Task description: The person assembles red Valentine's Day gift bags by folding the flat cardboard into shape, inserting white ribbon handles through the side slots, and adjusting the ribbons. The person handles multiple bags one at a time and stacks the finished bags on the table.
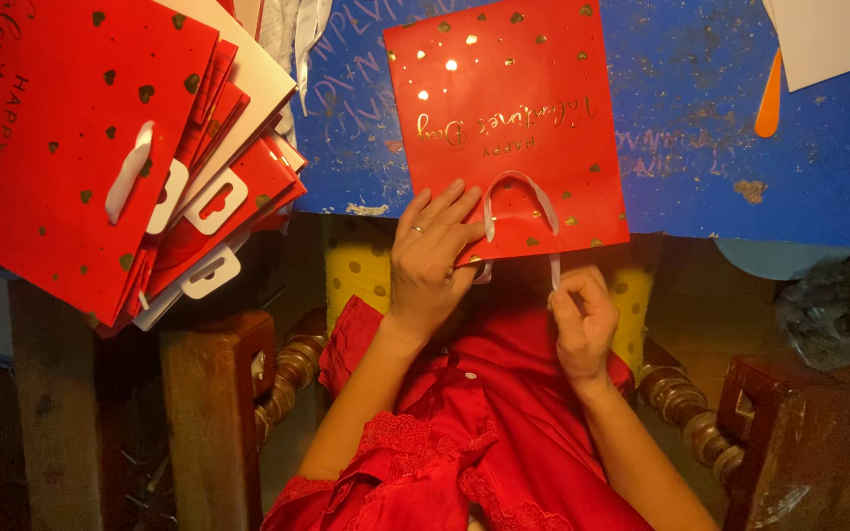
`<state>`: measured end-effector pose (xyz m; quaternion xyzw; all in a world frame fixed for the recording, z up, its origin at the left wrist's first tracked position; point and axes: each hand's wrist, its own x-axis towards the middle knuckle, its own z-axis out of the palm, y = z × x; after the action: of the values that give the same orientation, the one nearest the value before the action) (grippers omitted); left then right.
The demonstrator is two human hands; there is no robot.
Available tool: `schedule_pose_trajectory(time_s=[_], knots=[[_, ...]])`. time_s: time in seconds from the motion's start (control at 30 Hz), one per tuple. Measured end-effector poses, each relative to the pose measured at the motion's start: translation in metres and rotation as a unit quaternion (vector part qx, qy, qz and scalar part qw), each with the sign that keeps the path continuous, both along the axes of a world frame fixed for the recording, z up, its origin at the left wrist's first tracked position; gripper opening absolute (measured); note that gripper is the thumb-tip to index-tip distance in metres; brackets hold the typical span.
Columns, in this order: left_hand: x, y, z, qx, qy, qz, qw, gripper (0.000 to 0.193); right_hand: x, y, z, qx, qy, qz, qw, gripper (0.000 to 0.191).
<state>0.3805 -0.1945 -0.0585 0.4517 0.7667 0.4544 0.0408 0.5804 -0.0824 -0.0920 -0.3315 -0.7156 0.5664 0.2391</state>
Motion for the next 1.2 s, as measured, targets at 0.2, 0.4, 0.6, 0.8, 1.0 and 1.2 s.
schedule_pose_trajectory(time_s=[0.2, 0.4, 0.6, 0.8, 1.0, 1.2], knots=[[0.001, 0.000, 0.001, 0.003, -0.003, 0.002, 1.000, 0.036, -0.001, -0.002, -0.002, 0.022, -0.054, 0.158, 0.986, 0.019], [0.001, 0.000, 0.000, 0.006, -0.004, -0.001, 1.000, 0.036, -0.023, -0.027, -0.011, -0.005, -0.101, 0.131, 0.986, 0.020], [0.001, 0.001, 0.000, 0.008, -0.002, 0.001, 1.000, 0.033, -0.036, -0.035, -0.018, -0.115, -0.055, 0.069, 0.989, 0.020], [0.000, 0.001, 0.000, 0.007, 0.001, 0.002, 1.000, 0.034, -0.037, -0.034, -0.014, -0.139, -0.016, 0.074, 0.987, 0.013], [0.000, 0.001, 0.001, 0.012, -0.005, 0.002, 1.000, 0.034, -0.023, -0.031, -0.017, -0.090, -0.098, 0.118, 0.984, 0.015], [0.000, 0.001, 0.001, 0.005, 0.000, 0.003, 1.000, 0.035, -0.001, -0.017, -0.033, -0.220, 0.002, -0.004, 0.975, 0.014]])
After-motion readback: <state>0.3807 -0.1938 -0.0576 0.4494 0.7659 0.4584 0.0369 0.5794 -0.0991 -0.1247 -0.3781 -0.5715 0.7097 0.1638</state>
